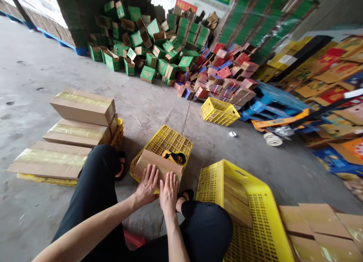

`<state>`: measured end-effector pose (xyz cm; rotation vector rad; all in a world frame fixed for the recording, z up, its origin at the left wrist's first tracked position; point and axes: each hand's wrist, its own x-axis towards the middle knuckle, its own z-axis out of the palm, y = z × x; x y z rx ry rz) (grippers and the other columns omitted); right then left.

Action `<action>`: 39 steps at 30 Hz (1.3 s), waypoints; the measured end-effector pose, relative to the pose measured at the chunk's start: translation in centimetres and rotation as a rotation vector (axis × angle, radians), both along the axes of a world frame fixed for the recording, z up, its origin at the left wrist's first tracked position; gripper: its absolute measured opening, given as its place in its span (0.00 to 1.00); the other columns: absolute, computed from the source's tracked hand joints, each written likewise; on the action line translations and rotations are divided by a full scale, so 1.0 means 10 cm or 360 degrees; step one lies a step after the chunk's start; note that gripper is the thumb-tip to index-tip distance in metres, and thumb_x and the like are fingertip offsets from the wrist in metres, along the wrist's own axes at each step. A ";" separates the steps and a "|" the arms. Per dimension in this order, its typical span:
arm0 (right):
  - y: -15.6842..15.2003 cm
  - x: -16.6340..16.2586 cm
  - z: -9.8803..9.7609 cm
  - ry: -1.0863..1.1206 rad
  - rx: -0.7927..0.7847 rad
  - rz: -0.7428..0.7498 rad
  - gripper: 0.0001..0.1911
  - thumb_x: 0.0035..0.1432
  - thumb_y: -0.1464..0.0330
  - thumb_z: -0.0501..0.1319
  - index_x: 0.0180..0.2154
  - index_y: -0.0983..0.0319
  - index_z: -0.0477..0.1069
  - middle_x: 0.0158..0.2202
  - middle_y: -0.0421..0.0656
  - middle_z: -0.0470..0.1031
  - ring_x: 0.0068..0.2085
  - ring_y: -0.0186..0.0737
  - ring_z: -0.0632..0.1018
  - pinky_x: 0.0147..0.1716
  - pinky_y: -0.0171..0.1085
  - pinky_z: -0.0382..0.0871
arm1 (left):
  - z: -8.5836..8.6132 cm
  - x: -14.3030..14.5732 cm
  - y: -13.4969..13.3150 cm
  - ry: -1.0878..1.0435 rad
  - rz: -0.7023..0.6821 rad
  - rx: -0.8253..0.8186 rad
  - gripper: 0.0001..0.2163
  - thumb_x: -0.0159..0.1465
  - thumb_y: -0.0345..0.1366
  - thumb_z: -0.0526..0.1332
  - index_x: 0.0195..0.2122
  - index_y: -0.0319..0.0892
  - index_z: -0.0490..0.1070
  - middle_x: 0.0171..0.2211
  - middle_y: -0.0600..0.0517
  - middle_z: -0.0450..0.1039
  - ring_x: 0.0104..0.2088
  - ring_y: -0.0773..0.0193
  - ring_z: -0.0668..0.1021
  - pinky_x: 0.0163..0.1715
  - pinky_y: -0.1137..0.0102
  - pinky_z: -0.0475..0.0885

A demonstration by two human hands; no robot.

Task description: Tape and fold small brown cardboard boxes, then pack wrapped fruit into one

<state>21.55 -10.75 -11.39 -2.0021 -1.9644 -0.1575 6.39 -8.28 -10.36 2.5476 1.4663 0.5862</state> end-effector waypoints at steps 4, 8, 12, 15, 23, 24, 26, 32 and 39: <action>0.00 0.02 0.01 -0.0004 0.0039 0.0038 0.36 0.78 0.53 0.41 0.72 0.71 0.60 0.71 0.63 0.63 0.72 0.59 0.65 0.68 0.56 0.61 | 0.07 -0.17 0.05 0.0023 -0.0112 -0.0222 0.41 0.64 0.48 0.63 0.73 0.30 0.56 0.76 0.30 0.47 0.76 0.32 0.49 0.69 0.42 0.56; 0.01 0.02 0.02 0.0010 0.0057 0.0042 0.36 0.78 0.53 0.39 0.72 0.72 0.59 0.71 0.63 0.64 0.71 0.61 0.66 0.67 0.57 0.63 | 0.10 -0.56 0.17 0.0018 -0.0005 -0.0255 0.36 0.65 0.38 0.60 0.74 0.32 0.56 0.74 0.33 0.54 0.75 0.43 0.59 0.70 0.49 0.59; 0.03 0.02 0.02 0.0023 0.0070 0.0040 0.37 0.78 0.53 0.40 0.72 0.72 0.59 0.70 0.64 0.64 0.71 0.61 0.67 0.67 0.58 0.62 | 0.09 -0.80 0.27 0.0002 0.0163 -0.0168 0.33 0.69 0.40 0.59 0.75 0.40 0.56 0.74 0.38 0.58 0.73 0.44 0.62 0.70 0.46 0.57; 0.04 0.03 0.02 0.0031 0.0068 0.0035 0.37 0.78 0.52 0.40 0.72 0.71 0.59 0.70 0.64 0.64 0.71 0.61 0.67 0.67 0.58 0.63 | 0.02 -0.81 0.39 -0.0075 0.0311 -0.0175 0.35 0.72 0.49 0.57 0.76 0.40 0.54 0.74 0.37 0.58 0.73 0.41 0.63 0.69 0.47 0.60; 0.02 -0.01 0.04 -0.0005 0.0067 0.0027 0.37 0.78 0.53 0.41 0.72 0.72 0.59 0.71 0.63 0.62 0.71 0.60 0.65 0.68 0.56 0.61 | -0.16 -0.74 0.63 -0.0315 0.0317 -0.0223 0.41 0.74 0.60 0.48 0.76 0.30 0.47 0.72 0.29 0.59 0.71 0.44 0.66 0.66 0.56 0.68; 0.02 -0.01 0.04 -0.0005 0.0064 0.0024 0.37 0.78 0.52 0.41 0.72 0.72 0.58 0.71 0.63 0.62 0.71 0.60 0.65 0.68 0.56 0.61 | -0.17 -0.72 0.59 -0.0283 0.0334 -0.0180 0.42 0.74 0.61 0.48 0.75 0.29 0.47 0.72 0.27 0.57 0.71 0.42 0.66 0.66 0.54 0.68; 0.01 -0.02 0.04 0.0003 0.0057 0.0014 0.37 0.78 0.51 0.42 0.72 0.72 0.59 0.71 0.63 0.63 0.71 0.60 0.65 0.68 0.56 0.61 | -0.18 -0.67 0.50 -0.0200 0.0331 -0.0060 0.42 0.74 0.59 0.48 0.74 0.25 0.49 0.72 0.23 0.53 0.72 0.37 0.64 0.66 0.50 0.67; -0.02 -0.08 0.13 0.0009 -0.0006 -0.0031 0.36 0.77 0.51 0.44 0.71 0.71 0.61 0.72 0.61 0.62 0.72 0.61 0.64 0.68 0.58 0.60 | -0.15 -0.56 0.21 -0.0103 0.0156 0.0210 0.42 0.73 0.57 0.53 0.76 0.27 0.46 0.74 0.24 0.50 0.75 0.33 0.55 0.68 0.44 0.62; -0.03 -0.45 0.32 0.0067 -0.0165 -0.0003 0.31 0.77 0.56 0.49 0.71 0.67 0.62 0.73 0.57 0.62 0.73 0.62 0.62 0.69 0.60 0.60 | -0.20 -0.56 0.11 -0.0078 0.0094 0.0275 0.44 0.70 0.58 0.57 0.75 0.29 0.49 0.75 0.23 0.44 0.75 0.28 0.49 0.67 0.38 0.59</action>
